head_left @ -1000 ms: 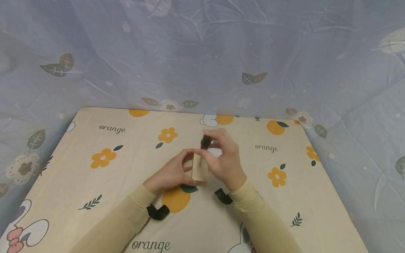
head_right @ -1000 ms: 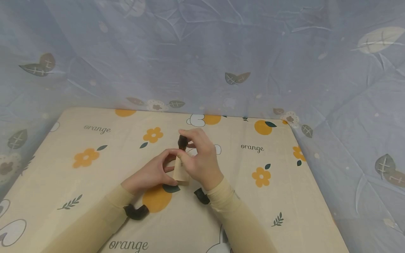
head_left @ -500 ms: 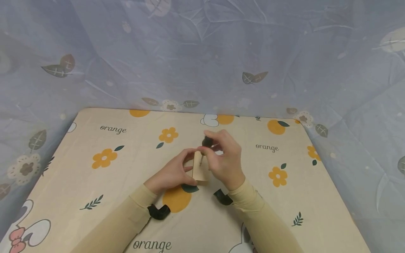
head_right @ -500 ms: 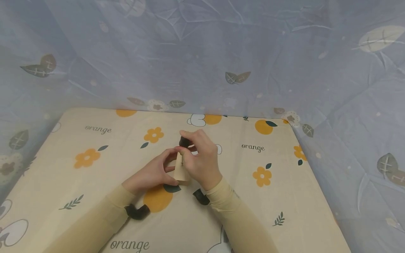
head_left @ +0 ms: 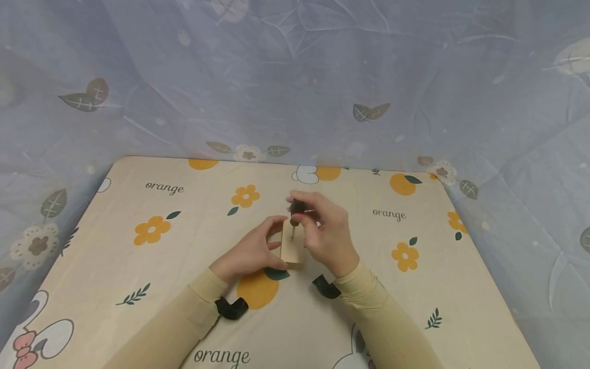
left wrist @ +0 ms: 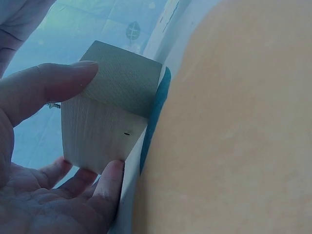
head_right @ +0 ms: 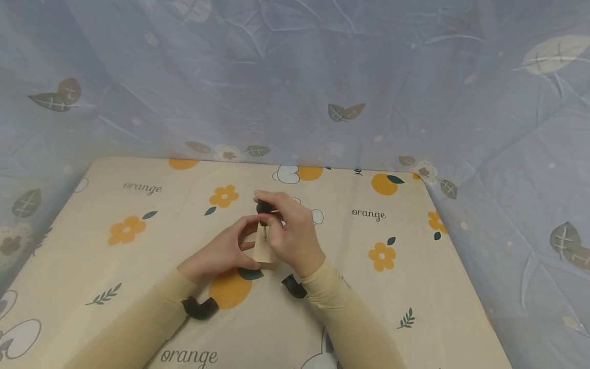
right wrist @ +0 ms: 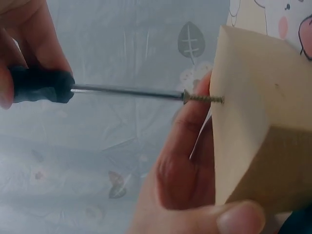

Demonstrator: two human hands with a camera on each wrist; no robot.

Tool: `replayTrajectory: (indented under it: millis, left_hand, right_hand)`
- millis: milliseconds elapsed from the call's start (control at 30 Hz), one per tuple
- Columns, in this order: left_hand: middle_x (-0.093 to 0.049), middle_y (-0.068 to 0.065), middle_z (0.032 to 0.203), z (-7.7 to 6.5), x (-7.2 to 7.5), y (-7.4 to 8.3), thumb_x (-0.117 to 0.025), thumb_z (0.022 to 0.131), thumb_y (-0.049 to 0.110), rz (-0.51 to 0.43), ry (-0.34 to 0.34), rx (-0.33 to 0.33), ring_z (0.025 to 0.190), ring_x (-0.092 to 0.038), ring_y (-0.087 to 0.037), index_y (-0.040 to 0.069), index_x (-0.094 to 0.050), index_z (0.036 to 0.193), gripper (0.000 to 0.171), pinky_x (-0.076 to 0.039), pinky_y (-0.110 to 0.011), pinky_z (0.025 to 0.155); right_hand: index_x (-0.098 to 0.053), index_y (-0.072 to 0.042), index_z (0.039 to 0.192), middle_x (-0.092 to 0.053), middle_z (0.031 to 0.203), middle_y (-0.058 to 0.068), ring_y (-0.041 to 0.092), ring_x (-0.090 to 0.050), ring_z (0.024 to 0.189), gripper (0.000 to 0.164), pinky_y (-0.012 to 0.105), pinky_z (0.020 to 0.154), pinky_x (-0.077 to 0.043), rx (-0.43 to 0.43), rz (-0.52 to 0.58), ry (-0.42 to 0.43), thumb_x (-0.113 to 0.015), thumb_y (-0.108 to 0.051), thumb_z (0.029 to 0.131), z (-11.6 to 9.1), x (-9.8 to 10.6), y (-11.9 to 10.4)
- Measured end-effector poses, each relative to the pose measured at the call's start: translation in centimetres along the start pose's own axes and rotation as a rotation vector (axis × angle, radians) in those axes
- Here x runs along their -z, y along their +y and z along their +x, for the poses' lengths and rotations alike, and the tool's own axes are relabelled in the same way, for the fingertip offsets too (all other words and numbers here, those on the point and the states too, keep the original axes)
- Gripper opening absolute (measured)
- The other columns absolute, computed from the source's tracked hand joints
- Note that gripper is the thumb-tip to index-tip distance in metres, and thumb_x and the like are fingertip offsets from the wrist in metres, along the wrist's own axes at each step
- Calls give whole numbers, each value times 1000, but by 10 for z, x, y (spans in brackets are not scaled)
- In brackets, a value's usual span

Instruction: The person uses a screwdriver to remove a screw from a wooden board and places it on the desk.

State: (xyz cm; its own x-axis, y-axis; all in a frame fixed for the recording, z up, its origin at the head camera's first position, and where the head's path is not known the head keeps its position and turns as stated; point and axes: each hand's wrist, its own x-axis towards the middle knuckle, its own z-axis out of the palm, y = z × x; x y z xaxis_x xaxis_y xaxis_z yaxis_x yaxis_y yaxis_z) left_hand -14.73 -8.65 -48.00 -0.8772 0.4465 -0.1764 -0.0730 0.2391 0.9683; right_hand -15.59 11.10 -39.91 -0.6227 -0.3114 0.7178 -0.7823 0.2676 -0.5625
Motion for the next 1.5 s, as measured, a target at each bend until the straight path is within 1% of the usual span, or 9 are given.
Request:
replayTrajectory:
  millis: [100, 300, 500, 667, 900, 1067, 1233, 1333, 1500]
  left_hand:
    - [-42, -7, 169, 0, 0, -1, -92, 76, -1, -8, -1, -6, 157, -45, -25, 14, -33, 164, 107, -51, -41, 121]
    - [-43, -3, 168, 0, 1, -3, -92, 77, 1, -15, -14, -20, 158, -44, -24, 19, -35, 162, 104, -50, -43, 123]
    - [-40, -6, 171, 0, 1, -1, -92, 77, 2, -1, -7, -4, 159, -43, -27, 17, -36, 162, 103, -51, -42, 121]
    - [-40, -8, 170, 0, 1, -1, -91, 77, 1, -20, -13, -12, 158, -45, -28, 17, -35, 163, 104, -50, -43, 122]
    - [-41, -8, 170, 1, 1, -1, -91, 75, -3, -40, -17, -13, 157, -46, -27, 16, -34, 163, 107, -51, -40, 120]
    - [-41, -10, 170, 1, 1, 0, -90, 73, -5, -38, -14, -21, 156, -47, -27, 13, -32, 164, 110, -52, -39, 120]
    - [-41, -9, 170, 2, 1, 0, -92, 73, -3, -25, -4, -20, 157, -46, -27, 14, -33, 164, 109, -52, -40, 120]
    - [-42, -8, 169, 1, 1, -1, -91, 75, -1, -28, -8, -21, 157, -45, -27, 15, -34, 163, 106, -50, -42, 122]
    - [-42, -4, 169, 0, 1, -1, -90, 77, 0, -45, -15, -3, 156, -48, -29, 20, -36, 162, 103, -49, -44, 124]
  right_hand:
    - [-70, -1, 129, -77, 115, 16, 26, -78, 95, 42, 30, 80, -70, -18, -10, -6, -80, 8, 90, 0, 0, 1]
    - [-70, -3, 127, -70, 115, 13, 24, -69, 99, 57, 31, 75, -70, -25, -54, 28, -96, -1, 76, 0, -3, 1]
    - [-73, -2, 118, -68, 97, 11, 22, -70, 84, 42, 26, 73, -67, 26, -102, 88, -92, 0, 81, -1, -5, 0]
    - [-75, -1, 118, -70, 93, 11, 22, -72, 81, 38, 26, 70, -67, 42, -139, 104, -90, 0, 83, 0, -4, -2]
    - [-75, 0, 123, -78, 107, 14, 25, -79, 90, 37, 24, 78, -69, 12, -77, 59, -81, 9, 88, 0, -3, -4]
    - [-74, -3, 125, -80, 117, 13, 24, -80, 97, 35, 27, 86, -69, 33, -95, 20, -77, 8, 92, 0, -4, -7]
    - [-73, -3, 127, -79, 118, 13, 24, -79, 99, 36, 31, 85, -70, 36, -95, 8, -75, 9, 93, 0, -4, -5]
    - [-72, -3, 129, -77, 115, 13, 25, -77, 99, 40, 33, 83, -70, 20, -79, 15, -80, 7, 90, -1, -5, -5]
    - [-71, -4, 126, -71, 112, 12, 24, -69, 99, 54, 34, 78, -69, 17, -89, 48, -95, -4, 78, -3, -9, -5]
